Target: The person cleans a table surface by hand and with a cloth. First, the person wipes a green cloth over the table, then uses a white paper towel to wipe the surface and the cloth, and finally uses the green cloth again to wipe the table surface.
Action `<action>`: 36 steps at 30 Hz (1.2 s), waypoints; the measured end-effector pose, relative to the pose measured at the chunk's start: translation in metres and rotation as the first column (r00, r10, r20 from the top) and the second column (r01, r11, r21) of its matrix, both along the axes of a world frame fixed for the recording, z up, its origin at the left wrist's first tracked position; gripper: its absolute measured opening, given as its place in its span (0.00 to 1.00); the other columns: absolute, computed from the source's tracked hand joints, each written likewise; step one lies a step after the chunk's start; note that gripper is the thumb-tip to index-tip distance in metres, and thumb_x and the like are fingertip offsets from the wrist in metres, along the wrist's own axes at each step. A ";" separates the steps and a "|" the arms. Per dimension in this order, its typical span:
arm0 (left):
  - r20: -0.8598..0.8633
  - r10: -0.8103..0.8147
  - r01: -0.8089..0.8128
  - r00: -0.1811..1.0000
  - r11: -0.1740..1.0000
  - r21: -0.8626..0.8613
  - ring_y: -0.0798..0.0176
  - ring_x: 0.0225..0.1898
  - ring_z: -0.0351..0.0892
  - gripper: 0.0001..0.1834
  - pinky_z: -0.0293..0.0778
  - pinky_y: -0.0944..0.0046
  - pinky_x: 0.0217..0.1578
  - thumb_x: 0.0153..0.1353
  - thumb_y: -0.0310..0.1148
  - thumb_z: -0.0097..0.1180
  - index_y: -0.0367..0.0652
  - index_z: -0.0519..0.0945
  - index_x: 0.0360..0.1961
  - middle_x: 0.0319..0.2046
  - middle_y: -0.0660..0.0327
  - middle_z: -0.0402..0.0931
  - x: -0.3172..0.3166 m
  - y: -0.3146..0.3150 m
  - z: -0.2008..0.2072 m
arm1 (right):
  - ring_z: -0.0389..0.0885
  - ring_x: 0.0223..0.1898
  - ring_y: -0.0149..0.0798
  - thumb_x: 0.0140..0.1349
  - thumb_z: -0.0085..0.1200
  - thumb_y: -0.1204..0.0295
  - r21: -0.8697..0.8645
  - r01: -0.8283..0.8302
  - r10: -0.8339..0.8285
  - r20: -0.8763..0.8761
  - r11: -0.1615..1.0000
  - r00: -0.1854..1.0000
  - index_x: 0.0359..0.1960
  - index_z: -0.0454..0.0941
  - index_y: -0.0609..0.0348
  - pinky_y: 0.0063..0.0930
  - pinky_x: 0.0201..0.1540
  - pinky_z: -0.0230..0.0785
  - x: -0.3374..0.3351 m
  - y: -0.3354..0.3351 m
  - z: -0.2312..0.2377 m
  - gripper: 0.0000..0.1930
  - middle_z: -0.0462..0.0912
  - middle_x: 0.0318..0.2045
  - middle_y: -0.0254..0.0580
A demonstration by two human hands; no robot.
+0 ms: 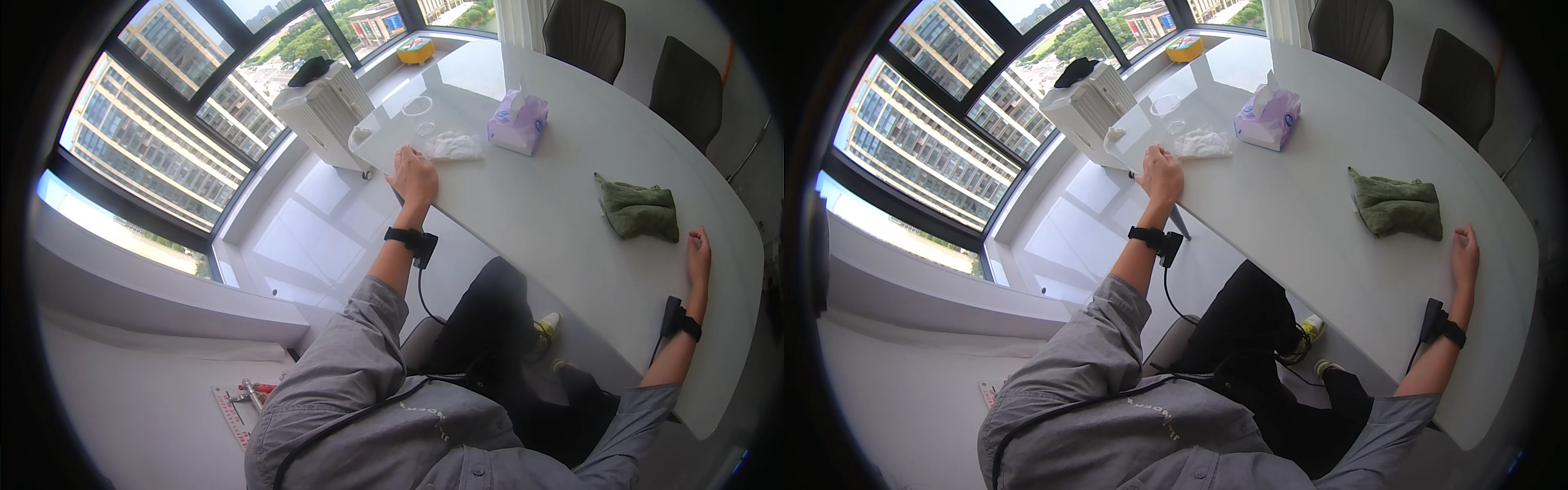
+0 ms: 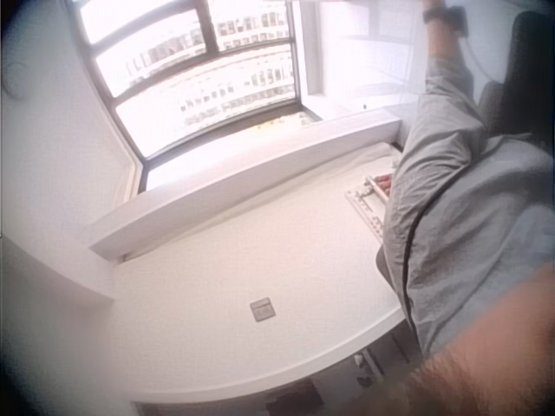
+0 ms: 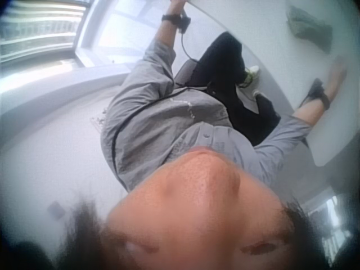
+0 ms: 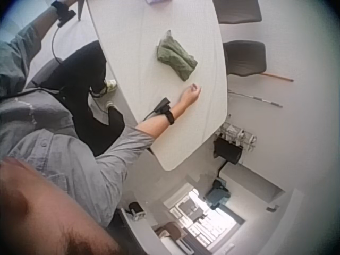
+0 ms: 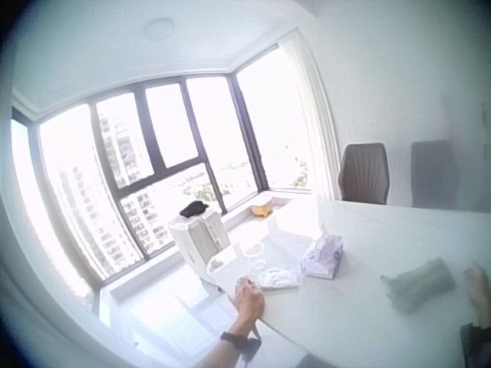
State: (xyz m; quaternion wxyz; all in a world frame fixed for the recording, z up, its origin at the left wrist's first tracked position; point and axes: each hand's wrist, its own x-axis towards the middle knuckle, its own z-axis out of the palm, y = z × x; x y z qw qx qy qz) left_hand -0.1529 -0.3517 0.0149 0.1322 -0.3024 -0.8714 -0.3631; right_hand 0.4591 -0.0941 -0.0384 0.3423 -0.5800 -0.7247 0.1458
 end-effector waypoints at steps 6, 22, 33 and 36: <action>0.002 0.003 -0.003 1.000 1.000 -0.030 0.57 0.55 0.72 0.07 0.57 0.36 0.54 0.65 0.33 0.42 0.46 0.71 0.41 0.45 0.60 0.74 -0.003 -0.001 0.000 | 0.78 0.53 0.43 0.68 0.48 0.69 0.006 -0.012 0.013 -0.022 1.000 1.000 0.53 0.74 0.64 0.32 0.61 0.63 -0.001 0.001 -0.001 0.16 0.82 0.45 0.43; 0.031 0.011 -0.009 0.999 0.998 -0.054 0.56 0.65 0.66 0.09 0.55 0.33 0.56 0.66 0.34 0.41 0.47 0.73 0.43 0.51 0.57 0.76 0.002 -0.002 0.006 | 0.77 0.53 0.42 0.67 0.49 0.69 -0.034 -0.004 0.002 -0.070 0.999 0.998 0.50 0.74 0.63 0.31 0.61 0.62 -0.007 -0.006 0.006 0.14 0.81 0.45 0.41; 0.057 0.002 0.003 0.998 0.997 -0.078 0.56 0.65 0.66 0.10 0.56 0.34 0.56 0.67 0.35 0.40 0.47 0.73 0.43 0.52 0.56 0.76 0.000 -0.001 0.006 | 0.77 0.53 0.43 0.67 0.49 0.69 0.012 -0.023 0.023 -0.039 1.000 0.999 0.47 0.75 0.61 0.33 0.62 0.61 0.001 0.003 -0.003 0.12 0.82 0.45 0.41; 0.060 0.001 0.005 0.998 0.996 -0.088 0.56 0.65 0.66 0.10 0.56 0.34 0.56 0.67 0.35 0.40 0.47 0.73 0.43 0.52 0.56 0.76 -0.001 0.000 0.005 | 0.78 0.52 0.42 0.67 0.49 0.68 0.007 -0.023 0.023 0.011 1.000 1.000 0.50 0.75 0.61 0.32 0.61 0.62 0.002 0.003 -0.002 0.14 0.82 0.44 0.41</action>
